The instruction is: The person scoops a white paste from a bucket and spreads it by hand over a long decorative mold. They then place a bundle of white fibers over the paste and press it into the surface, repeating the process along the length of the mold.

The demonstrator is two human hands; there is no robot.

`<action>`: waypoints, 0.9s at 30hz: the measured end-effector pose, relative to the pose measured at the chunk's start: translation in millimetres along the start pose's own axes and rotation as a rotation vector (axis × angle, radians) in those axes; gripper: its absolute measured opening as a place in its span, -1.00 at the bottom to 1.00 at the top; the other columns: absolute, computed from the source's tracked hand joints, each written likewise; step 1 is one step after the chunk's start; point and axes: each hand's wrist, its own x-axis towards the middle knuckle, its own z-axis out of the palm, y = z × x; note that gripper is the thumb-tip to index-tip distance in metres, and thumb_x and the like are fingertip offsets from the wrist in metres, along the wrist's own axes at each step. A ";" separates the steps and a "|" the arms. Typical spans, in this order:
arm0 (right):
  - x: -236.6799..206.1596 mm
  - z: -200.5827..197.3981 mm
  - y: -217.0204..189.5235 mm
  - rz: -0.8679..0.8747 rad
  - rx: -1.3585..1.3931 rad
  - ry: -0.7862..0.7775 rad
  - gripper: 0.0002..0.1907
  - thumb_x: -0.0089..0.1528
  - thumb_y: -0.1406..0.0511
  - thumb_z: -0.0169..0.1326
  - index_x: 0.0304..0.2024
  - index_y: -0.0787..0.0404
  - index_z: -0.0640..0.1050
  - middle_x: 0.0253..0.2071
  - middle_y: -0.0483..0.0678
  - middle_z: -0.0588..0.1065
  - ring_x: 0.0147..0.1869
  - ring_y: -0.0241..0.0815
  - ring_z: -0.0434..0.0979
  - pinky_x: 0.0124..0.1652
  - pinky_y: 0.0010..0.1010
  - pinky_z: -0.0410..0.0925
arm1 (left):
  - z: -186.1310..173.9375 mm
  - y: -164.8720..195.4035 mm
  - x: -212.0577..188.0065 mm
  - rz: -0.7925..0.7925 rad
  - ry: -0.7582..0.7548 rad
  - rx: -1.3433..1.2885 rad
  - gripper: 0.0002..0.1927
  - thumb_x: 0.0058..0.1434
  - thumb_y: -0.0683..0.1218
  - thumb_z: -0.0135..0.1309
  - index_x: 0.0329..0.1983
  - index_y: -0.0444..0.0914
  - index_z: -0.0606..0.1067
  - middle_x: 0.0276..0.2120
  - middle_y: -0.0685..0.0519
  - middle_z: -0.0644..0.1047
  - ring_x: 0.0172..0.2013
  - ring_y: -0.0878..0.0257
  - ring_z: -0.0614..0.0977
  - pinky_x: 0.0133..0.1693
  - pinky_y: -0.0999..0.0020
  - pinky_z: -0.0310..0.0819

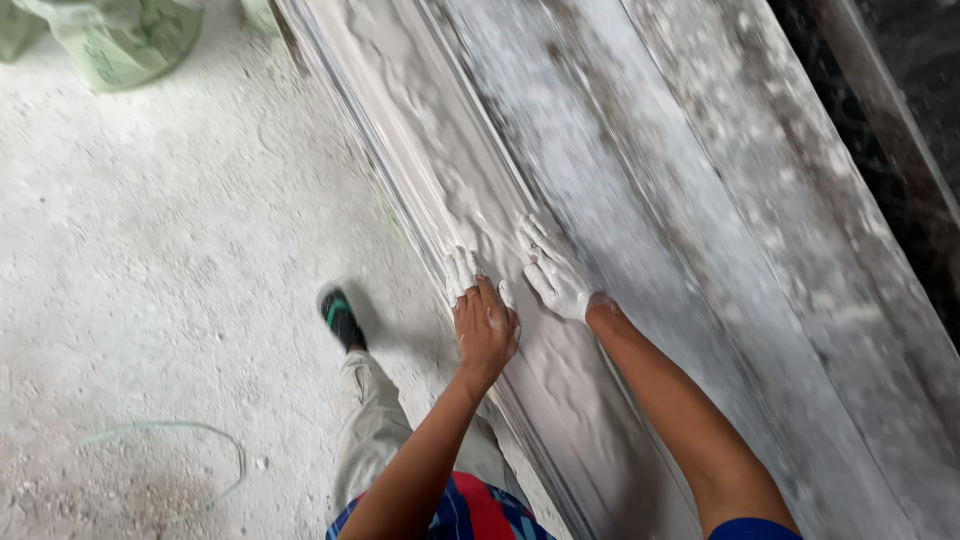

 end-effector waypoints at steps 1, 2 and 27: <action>-33.5 0.8 -1.5 -0.010 0.012 -0.016 -0.35 0.35 0.25 -0.17 0.45 0.43 0.16 0.57 0.20 -0.02 0.66 0.11 -0.15 0.49 -0.19 -0.10 | 4.4 18.6 -26.9 -0.015 -0.019 0.008 -0.22 0.12 -0.15 0.16 0.28 -0.70 0.14 -0.05 -0.49 0.43 -0.12 -0.31 0.47 -0.04 -0.20 0.35; -65.7 2.3 -3.7 -0.022 0.023 -0.038 -0.33 0.35 0.26 -0.18 0.46 0.45 0.13 0.57 0.24 -0.04 0.65 0.14 -0.17 0.47 -0.16 -0.11 | 8.1 37.0 -53.3 -0.036 -0.037 0.015 -0.21 0.11 -0.15 0.16 0.27 -0.70 0.14 -0.07 -0.50 0.43 -0.14 -0.32 0.46 -0.05 -0.21 0.35; -842.9 55.1 -49.2 -0.045 -0.101 -0.042 -0.32 0.37 0.21 -0.26 0.50 0.37 0.06 0.60 0.15 -0.11 0.68 0.05 -0.24 0.52 -0.20 -0.23 | 85.6 465.5 -676.0 -0.040 -0.029 -0.034 -0.20 0.21 -0.10 0.07 0.35 -0.69 0.06 0.03 -0.52 0.43 -0.05 -0.37 0.47 0.02 -0.27 0.33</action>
